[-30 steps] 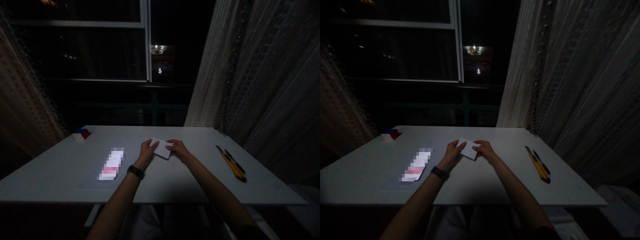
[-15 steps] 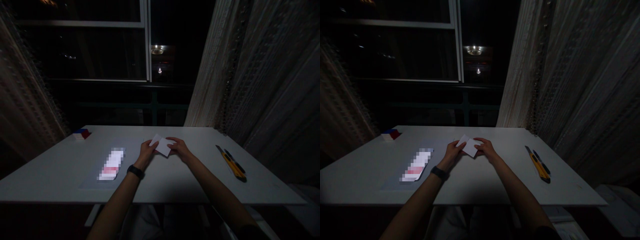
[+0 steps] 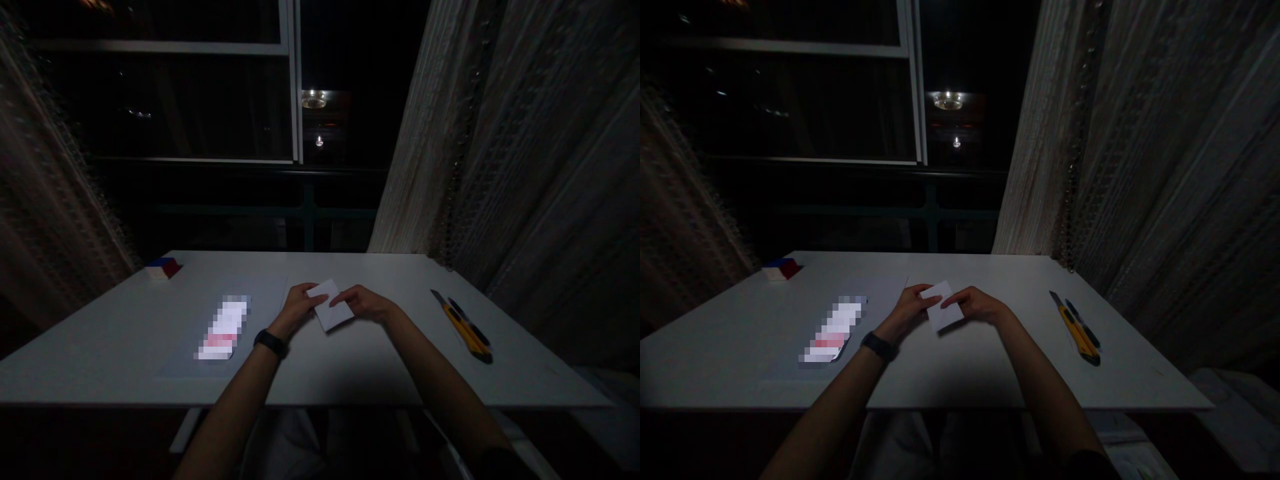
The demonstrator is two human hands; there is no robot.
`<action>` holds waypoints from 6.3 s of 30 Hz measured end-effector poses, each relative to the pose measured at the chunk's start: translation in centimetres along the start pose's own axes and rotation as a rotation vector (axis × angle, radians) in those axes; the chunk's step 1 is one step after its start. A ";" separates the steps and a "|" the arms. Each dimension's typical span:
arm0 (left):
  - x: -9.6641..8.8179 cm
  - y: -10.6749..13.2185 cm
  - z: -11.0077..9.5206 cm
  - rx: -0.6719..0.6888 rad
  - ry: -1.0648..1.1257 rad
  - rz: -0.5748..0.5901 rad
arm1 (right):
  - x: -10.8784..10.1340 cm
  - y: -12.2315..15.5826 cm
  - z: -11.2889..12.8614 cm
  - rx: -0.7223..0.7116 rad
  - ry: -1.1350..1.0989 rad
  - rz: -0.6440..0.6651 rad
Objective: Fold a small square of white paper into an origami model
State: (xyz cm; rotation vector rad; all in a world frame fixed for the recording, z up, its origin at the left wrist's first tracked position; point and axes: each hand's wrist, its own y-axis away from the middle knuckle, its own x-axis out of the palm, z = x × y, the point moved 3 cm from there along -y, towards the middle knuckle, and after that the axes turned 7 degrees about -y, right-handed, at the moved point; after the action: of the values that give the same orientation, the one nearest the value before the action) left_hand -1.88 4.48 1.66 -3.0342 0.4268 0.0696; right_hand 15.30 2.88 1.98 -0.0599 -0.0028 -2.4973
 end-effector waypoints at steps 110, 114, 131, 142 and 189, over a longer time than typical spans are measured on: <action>0.6 0.1 -0.1 0.069 0.031 0.053 | 1.9 -1.2 1.1 -0.346 0.648 -0.548; 0.7 0.2 -0.3 0.055 0.018 0.085 | 2.2 -1.0 1.4 -0.399 0.724 -0.545; 0.6 0.6 -0.7 -0.016 0.099 0.049 | 1.5 -1.2 1.3 -0.430 0.531 -0.703; 0.3 0.4 -0.9 0.035 -0.003 -0.040 | 1.7 -1.1 1.6 -0.388 0.513 -0.633; -0.5 0.4 -0.1 -0.064 0.222 -0.105 | 1.7 -1.3 0.5 -0.397 0.607 -0.572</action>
State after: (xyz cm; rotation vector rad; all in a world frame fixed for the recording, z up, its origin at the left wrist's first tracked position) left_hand -2.51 4.23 1.71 -3.1328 0.2829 -0.2676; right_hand 13.15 2.92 2.52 0.6128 0.8302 -2.9309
